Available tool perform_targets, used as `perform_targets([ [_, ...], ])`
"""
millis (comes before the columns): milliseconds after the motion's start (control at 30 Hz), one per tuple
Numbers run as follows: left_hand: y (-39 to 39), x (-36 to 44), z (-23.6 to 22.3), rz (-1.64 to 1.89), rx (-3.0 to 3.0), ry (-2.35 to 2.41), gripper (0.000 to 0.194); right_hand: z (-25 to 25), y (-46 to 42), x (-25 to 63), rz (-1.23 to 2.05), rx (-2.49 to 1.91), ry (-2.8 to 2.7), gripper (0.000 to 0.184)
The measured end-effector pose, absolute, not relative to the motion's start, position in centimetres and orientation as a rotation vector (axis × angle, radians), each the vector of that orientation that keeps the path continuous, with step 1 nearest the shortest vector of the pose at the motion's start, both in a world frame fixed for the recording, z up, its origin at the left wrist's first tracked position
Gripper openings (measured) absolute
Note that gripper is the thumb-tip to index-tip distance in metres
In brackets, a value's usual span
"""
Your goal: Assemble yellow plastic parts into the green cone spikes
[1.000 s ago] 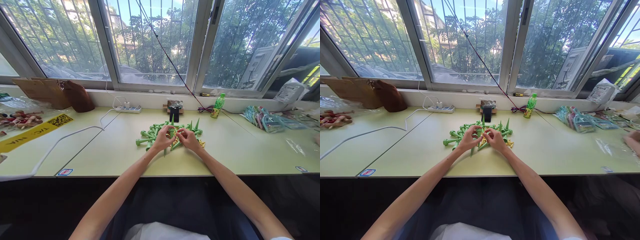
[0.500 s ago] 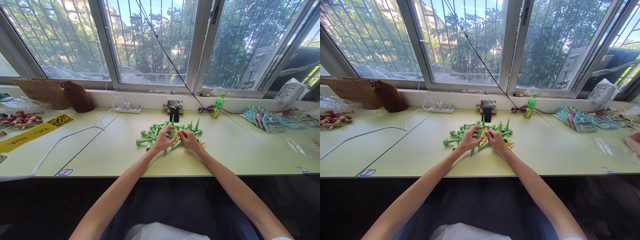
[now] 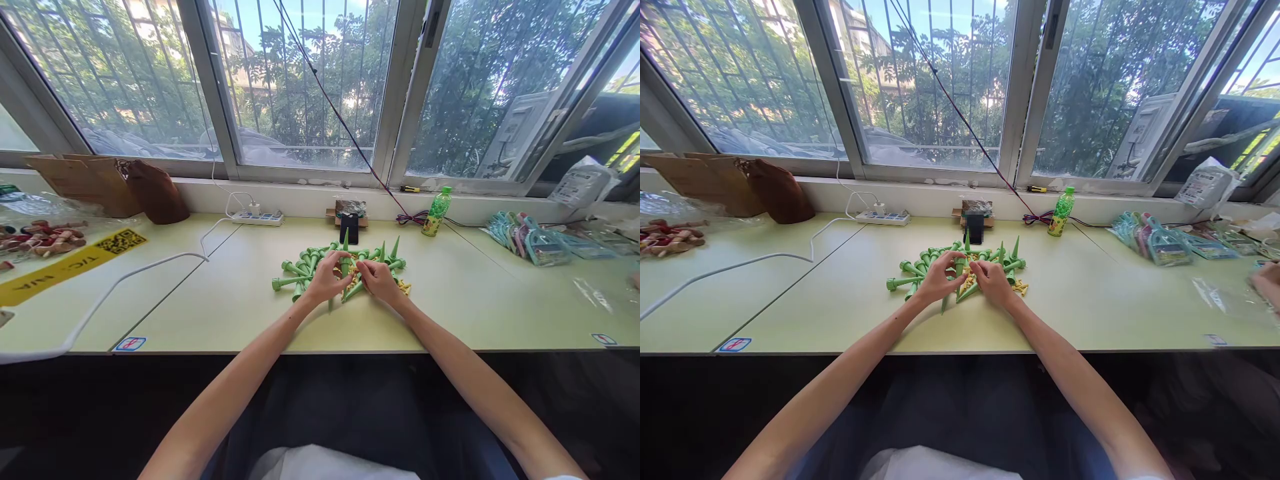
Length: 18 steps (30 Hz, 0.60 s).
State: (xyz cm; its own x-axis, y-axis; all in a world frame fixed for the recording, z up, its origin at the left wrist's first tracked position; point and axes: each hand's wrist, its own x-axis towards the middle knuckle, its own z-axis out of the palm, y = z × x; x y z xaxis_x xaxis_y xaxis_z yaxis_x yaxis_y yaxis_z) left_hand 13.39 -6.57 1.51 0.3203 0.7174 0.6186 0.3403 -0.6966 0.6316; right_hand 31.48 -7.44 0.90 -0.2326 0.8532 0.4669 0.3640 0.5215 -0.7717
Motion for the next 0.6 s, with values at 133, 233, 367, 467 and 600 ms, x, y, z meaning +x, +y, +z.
perform_targets([
  [133, -6.48, 13.36, 1.51, 1.349, 2.195, 0.951, 0.033, 0.77, -7.4, 31.6, 0.683, -0.997, -1.807, 0.042],
  [233, -6.48, 13.35, 1.51, 1.346, 2.204, 0.945, 0.033, 0.66, -7.3, 31.64, 0.689, -0.989, -1.825, 0.043],
  [367, -6.7, 13.4, 1.63, 1.332, 2.22, 0.932, 0.033, 0.6, -7.2, 31.65, 0.669, -1.004, -1.838, 0.047],
  [467, -6.85, 13.45, 1.75, 1.33, 2.217, 0.922, 0.032, 0.65, -7.23, 31.63, 0.643, -1.017, -1.836, 0.053],
  [600, -6.79, 13.47, 1.7, 1.337, 2.205, 0.939, 0.033, 0.78, -7.33, 31.59, 0.666, -1.008, -1.809, 0.046],
])
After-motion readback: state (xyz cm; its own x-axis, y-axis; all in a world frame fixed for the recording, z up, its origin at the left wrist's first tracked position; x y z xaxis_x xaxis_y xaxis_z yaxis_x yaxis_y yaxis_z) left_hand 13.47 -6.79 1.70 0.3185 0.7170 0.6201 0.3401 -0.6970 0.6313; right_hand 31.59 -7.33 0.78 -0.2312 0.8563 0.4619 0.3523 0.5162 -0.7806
